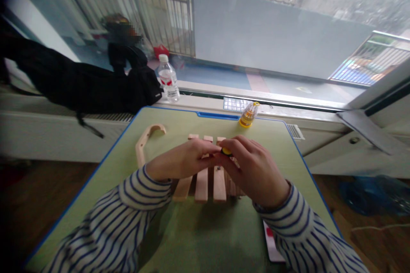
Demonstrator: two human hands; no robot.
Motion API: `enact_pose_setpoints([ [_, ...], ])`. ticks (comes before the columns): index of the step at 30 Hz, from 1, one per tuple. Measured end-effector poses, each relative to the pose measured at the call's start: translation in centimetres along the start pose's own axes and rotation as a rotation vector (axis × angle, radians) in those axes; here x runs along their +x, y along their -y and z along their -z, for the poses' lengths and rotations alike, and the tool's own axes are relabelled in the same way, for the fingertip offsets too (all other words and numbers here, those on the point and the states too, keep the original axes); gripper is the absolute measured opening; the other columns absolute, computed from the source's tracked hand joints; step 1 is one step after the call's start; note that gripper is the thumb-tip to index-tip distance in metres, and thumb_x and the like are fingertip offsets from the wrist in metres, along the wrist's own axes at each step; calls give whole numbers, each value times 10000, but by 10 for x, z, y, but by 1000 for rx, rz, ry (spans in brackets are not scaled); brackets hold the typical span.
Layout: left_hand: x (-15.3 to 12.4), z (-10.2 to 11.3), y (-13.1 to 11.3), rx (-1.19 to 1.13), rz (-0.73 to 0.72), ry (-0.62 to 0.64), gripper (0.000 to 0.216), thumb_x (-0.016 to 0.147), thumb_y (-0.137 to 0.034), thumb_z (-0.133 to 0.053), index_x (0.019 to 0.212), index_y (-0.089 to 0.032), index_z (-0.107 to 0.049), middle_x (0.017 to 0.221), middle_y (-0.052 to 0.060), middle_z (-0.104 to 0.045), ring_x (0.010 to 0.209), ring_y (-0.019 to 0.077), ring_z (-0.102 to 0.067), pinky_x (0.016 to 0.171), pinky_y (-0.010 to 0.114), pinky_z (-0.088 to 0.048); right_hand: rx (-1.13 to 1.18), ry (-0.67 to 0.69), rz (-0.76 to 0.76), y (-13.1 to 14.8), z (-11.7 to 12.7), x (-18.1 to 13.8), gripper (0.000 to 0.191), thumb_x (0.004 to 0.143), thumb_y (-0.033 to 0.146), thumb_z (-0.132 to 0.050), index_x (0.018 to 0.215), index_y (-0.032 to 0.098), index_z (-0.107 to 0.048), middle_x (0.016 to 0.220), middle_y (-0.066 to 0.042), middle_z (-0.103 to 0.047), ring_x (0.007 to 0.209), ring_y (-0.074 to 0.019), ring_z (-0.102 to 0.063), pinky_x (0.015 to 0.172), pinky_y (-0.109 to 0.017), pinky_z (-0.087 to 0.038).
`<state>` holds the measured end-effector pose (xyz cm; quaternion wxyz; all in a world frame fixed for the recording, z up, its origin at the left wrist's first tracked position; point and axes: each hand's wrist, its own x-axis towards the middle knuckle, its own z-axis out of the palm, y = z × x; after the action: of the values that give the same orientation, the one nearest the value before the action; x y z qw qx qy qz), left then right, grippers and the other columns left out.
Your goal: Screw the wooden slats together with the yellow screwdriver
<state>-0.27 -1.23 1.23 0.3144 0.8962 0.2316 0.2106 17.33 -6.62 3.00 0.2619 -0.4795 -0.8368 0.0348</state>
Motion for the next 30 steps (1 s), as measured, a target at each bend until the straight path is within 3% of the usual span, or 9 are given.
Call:
enact_pose_setpoints([
  [6, -2, 0, 4, -66, -22, 35, 189, 878, -231, -436, 910, -155, -606, 760, -10, -592, 689, 85, -514, 613, 194, -353, 2, -103, -17, 2, -11, -2, 162, 813, 273, -516, 941, 178, -539, 819, -39, -547, 703, -133, -515, 633, -277, -428],
  [10, -3, 3, 2, -54, 2, 44, 196, 874, -228, -433, 894, -157, -615, 738, -12, -595, 664, 83, -516, 595, 196, -350, 0, -103, -17, 3, -13, -1, 171, 819, 279, -505, 953, 178, -538, 816, -38, -536, 702, -132, -506, 633, -278, -425],
  [21, 0, 2, 1, 21, 62, -10, 165, 805, -271, -533, 794, -157, -653, 703, -3, -599, 625, 94, -519, 552, 195, -338, -45, -11, -66, 7, -3, 5, 233, 819, 337, -494, 991, 185, -536, 876, -51, -573, 751, -154, -543, 662, -302, -446],
  [25, 0, 1, 3, 37, 66, -8, 174, 809, -273, -524, 853, -174, -660, 726, 6, -611, 630, 97, -524, 552, 195, -344, -11, 62, -18, 8, 8, 8, 345, 813, 319, -504, 1131, 189, -479, 1054, -77, -581, 897, -175, -554, 756, -323, -461],
  [30, -1, -1, 6, 47, 66, -18, 184, 813, -293, -526, 853, -168, -654, 745, 14, -613, 652, 101, -533, 565, 196, -353, -1, 110, 79, 6, 14, 12, 244, 838, 233, -462, 1069, 223, -541, 1019, -54, -629, 911, -164, -576, 796, -334, -463],
])
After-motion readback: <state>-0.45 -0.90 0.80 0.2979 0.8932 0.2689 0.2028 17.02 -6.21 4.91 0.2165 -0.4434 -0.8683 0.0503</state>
